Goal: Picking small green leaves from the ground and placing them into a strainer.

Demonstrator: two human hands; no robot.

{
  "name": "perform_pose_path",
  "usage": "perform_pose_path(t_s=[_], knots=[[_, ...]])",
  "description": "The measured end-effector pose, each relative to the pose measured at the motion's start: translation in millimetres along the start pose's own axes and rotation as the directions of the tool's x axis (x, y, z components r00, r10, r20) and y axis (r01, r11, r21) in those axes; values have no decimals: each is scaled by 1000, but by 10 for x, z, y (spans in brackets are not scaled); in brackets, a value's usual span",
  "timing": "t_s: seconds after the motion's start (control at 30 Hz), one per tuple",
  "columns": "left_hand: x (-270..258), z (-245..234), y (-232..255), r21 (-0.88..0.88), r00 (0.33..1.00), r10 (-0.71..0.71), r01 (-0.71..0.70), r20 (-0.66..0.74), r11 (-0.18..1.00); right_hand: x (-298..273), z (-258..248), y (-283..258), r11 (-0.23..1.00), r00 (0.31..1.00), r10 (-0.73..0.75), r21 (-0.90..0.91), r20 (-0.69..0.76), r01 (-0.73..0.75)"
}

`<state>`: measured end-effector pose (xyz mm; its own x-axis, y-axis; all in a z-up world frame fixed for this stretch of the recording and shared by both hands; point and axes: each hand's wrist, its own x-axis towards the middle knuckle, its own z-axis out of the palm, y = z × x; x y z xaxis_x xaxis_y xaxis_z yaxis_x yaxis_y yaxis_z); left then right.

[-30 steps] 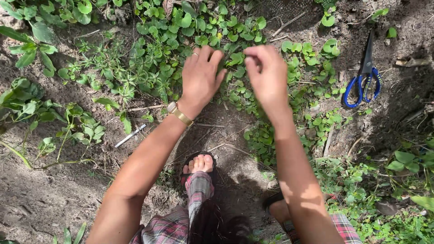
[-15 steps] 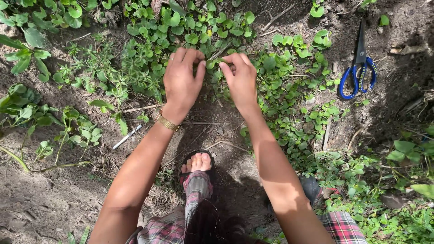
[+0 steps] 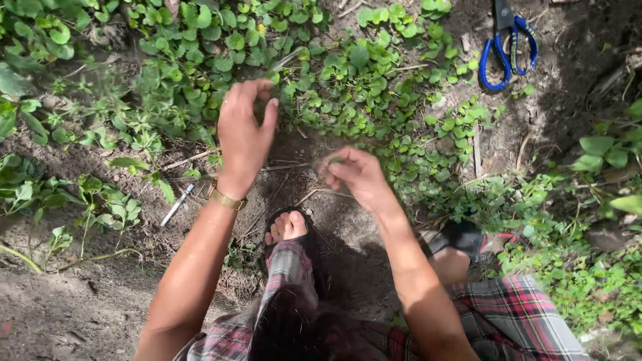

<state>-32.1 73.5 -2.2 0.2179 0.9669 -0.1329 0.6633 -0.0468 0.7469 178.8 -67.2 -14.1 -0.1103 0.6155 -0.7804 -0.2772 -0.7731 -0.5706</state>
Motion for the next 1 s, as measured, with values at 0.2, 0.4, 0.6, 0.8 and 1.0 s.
perform_pose_path(t_s=[0.2, 0.4, 0.6, 0.8, 1.0], knots=[[-33, 263, 285, -57, 984, 149, -144, 95, 988, -408, -906, 522, 867, 936, -204, 391, -287, 309], [-104, 766, 685, -100, 910, 313, -297, 271, 950, -610, -1423, 177, 790, 664, -308, 206, -681, 578], [-44, 1199, 1068, -154, 806, 441, -415, 395, 897, -272, -1658, 7, 878, 453, -428, -242, -782, 412], [243, 1750, 1393, -201, 699, 602, -573, 386, 795, -121, -1671, -233, 710, 330, -704, -639, -629, 296], [493, 2425, 1478, 36, 601, 721, -776, 346, 630, -30, -1782, -82, 727, 361, -666, -676, -652, 121]])
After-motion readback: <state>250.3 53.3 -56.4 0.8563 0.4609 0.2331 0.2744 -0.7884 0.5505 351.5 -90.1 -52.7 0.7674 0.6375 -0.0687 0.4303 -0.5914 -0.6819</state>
